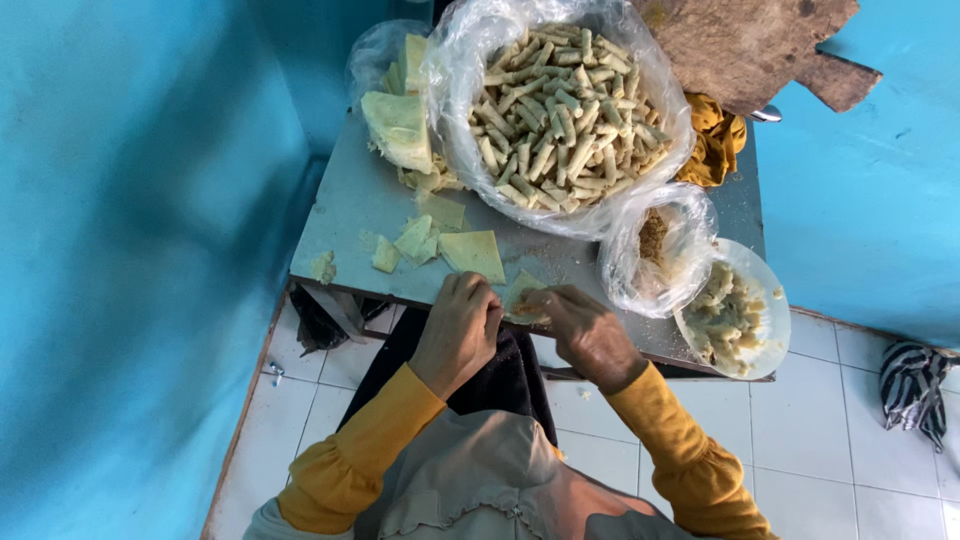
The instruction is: The person sits at a small table and shapes flat pieces of dough by hand, pinching and rolling them into small elongated pieces. They dip the shaped pieces into a brown powder in a plastic-lined bowl and place the finished pieces onto a plate, repeating the cycle while a large bag of already shaped pieces sits on the table.
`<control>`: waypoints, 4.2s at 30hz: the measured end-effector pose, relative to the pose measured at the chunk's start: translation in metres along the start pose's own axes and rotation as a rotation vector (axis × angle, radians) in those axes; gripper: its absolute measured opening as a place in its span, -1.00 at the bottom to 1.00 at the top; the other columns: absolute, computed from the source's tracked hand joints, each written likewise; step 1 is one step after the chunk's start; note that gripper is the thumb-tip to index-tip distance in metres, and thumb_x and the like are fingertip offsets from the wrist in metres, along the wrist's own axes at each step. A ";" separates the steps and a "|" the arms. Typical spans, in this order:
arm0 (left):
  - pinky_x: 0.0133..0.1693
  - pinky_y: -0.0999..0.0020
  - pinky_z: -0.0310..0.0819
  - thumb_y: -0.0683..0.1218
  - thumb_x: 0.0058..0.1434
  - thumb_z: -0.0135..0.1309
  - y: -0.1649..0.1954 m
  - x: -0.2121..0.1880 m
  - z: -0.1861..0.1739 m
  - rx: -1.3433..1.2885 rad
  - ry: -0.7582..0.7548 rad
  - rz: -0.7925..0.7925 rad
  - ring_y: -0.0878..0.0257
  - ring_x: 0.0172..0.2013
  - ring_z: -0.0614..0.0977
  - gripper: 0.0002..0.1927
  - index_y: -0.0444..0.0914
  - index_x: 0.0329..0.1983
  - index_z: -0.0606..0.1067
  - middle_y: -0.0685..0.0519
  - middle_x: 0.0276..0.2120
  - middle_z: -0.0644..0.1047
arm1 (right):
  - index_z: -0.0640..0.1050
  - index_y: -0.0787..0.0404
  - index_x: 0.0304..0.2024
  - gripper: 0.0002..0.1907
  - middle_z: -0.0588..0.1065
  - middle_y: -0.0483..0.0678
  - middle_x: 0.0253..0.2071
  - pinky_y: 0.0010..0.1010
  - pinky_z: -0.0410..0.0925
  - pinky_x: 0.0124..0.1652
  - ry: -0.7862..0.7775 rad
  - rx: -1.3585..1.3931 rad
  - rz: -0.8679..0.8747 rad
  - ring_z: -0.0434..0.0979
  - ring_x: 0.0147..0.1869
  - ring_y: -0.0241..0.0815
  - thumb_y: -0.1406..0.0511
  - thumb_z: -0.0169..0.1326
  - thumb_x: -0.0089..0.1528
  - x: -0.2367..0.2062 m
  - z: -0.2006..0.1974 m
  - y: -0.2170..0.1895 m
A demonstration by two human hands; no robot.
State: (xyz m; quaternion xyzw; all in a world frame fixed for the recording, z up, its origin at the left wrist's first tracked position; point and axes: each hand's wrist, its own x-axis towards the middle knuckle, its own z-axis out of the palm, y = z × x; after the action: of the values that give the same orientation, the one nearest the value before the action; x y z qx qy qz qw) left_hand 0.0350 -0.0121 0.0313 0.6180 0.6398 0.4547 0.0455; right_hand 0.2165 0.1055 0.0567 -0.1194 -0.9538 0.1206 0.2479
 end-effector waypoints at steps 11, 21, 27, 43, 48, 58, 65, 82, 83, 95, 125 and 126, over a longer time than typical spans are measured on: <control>-0.12 0.06 0.44 -0.26 0.24 0.13 0.008 0.002 0.009 -0.017 -0.034 -0.036 -0.09 -0.19 0.54 -0.85 -0.32 -0.22 0.38 -0.10 -0.30 0.50 | 0.39 0.30 -0.09 -0.77 0.51 0.11 -0.22 -0.07 0.41 -0.23 0.053 -0.035 0.294 0.54 -0.17 0.15 0.51 0.03 0.20 -0.001 0.009 0.006; 0.02 0.08 0.49 -0.37 0.16 -0.01 0.014 -0.007 0.008 -0.123 -0.036 0.057 -0.09 -0.04 0.58 -0.68 -0.35 -0.01 0.46 -0.11 -0.10 0.58 | 0.28 0.40 0.13 -0.57 0.44 0.22 -0.16 -0.16 0.46 -0.17 -0.003 0.279 0.294 0.56 -0.16 0.11 0.63 -0.11 0.20 0.004 -0.007 0.003; 0.02 0.14 0.49 -0.29 0.23 0.09 0.012 -0.009 0.015 -0.078 -0.105 0.048 -0.03 -0.03 0.57 -0.74 -0.34 0.01 0.54 -0.09 -0.07 0.58 | 0.25 0.45 0.17 -0.54 0.53 0.23 -0.09 -0.25 0.52 -0.09 -0.046 0.299 0.203 0.65 -0.02 0.08 0.62 -0.12 0.21 0.001 -0.001 0.003; -0.05 0.15 0.49 -0.24 0.18 0.15 -0.014 0.006 0.035 0.119 -0.100 0.094 0.02 -0.13 0.55 -0.86 -0.26 -0.18 0.51 -0.04 -0.24 0.53 | 0.34 0.32 0.14 -0.63 0.57 0.12 -0.13 -0.21 0.50 -0.10 0.000 0.116 0.057 0.63 -0.09 0.08 0.49 0.07 0.29 0.007 0.004 0.012; -0.05 0.20 0.50 -0.23 0.25 0.14 -0.015 0.002 0.035 0.180 -0.114 0.153 0.04 -0.14 0.57 -0.85 -0.30 -0.12 0.50 -0.05 -0.22 0.53 | 0.34 0.37 0.10 -0.59 0.56 0.13 -0.24 -0.24 0.50 -0.28 -0.126 0.356 0.176 0.65 -0.21 0.05 0.49 0.13 0.22 0.026 0.008 0.026; -0.02 0.19 0.50 -0.19 0.21 0.14 -0.013 0.000 0.038 0.346 -0.125 0.306 0.04 -0.12 0.53 -0.77 -0.35 -0.09 0.48 -0.07 -0.20 0.46 | 0.31 0.41 0.14 -0.57 0.59 0.20 -0.16 -0.25 0.51 -0.30 0.023 0.124 0.075 0.65 -0.19 0.10 0.47 0.11 0.26 -0.001 0.009 0.010; -0.08 0.09 0.47 -0.23 0.09 0.14 -0.027 0.040 0.040 0.074 -0.362 0.011 -0.04 -0.20 0.59 -0.94 -0.28 -0.36 0.58 -0.09 -0.28 0.60 | 0.29 0.30 0.20 -0.52 0.61 0.10 -0.26 -0.28 0.53 -0.27 -0.263 0.530 0.330 0.69 -0.23 0.00 0.49 0.10 0.25 0.033 0.003 0.042; -0.07 0.24 0.53 -0.23 0.06 0.13 -0.030 0.019 0.038 0.325 -0.214 0.214 0.08 -0.15 0.55 -0.80 -0.29 -0.21 0.54 -0.04 -0.22 0.55 | 0.27 0.34 0.12 -0.58 0.56 0.17 -0.17 -0.17 0.52 -0.22 0.164 -0.038 -0.027 0.62 -0.17 0.12 0.49 0.11 0.27 0.009 0.020 0.017; -0.08 0.23 0.52 -0.23 0.05 0.13 -0.030 0.022 0.040 0.314 -0.224 0.175 0.08 -0.16 0.54 -0.81 -0.28 -0.23 0.54 -0.03 -0.21 0.55 | 0.26 0.39 0.15 -0.55 0.58 0.14 -0.20 -0.19 0.51 -0.25 0.091 0.120 0.082 0.64 -0.20 0.08 0.49 0.11 0.26 0.014 0.018 0.023; 0.03 0.25 0.45 -0.12 0.19 0.07 -0.004 0.002 0.024 0.529 -0.197 0.302 0.11 -0.06 0.51 -0.68 -0.35 -0.01 0.53 -0.04 -0.13 0.47 | 0.34 0.36 0.11 -0.62 0.54 0.17 -0.15 -0.17 0.50 -0.15 0.041 -0.013 0.093 0.62 -0.10 0.13 0.52 0.07 0.25 0.000 0.028 0.026; 0.19 0.01 0.36 -0.41 0.21 -0.07 -0.039 0.020 -0.022 0.089 0.092 -0.077 -0.17 0.14 0.42 -0.45 -0.39 0.30 0.30 -0.22 0.14 0.43 | 0.34 0.36 0.28 -0.64 0.56 0.16 -0.10 -0.45 0.48 -0.40 0.218 -0.329 0.303 0.58 -0.18 -0.04 0.56 -0.14 0.43 0.069 -0.015 0.055; 0.19 0.01 0.36 -0.42 0.15 -0.08 -0.039 0.020 -0.023 0.077 0.093 -0.081 -0.18 0.14 0.42 -0.42 -0.39 0.30 0.31 -0.23 0.14 0.43 | 0.26 0.36 0.45 -0.44 0.54 0.18 -0.03 -0.50 0.49 -0.36 0.333 -0.562 0.141 0.61 -0.07 -0.06 0.62 -0.10 0.40 0.074 -0.018 0.050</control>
State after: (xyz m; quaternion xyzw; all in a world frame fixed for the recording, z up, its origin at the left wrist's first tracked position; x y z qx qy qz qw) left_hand -0.0130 -0.0008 0.0293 0.5711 0.6826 0.4559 0.0105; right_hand 0.1709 0.1773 0.0903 -0.2669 -0.8855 -0.1515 0.3487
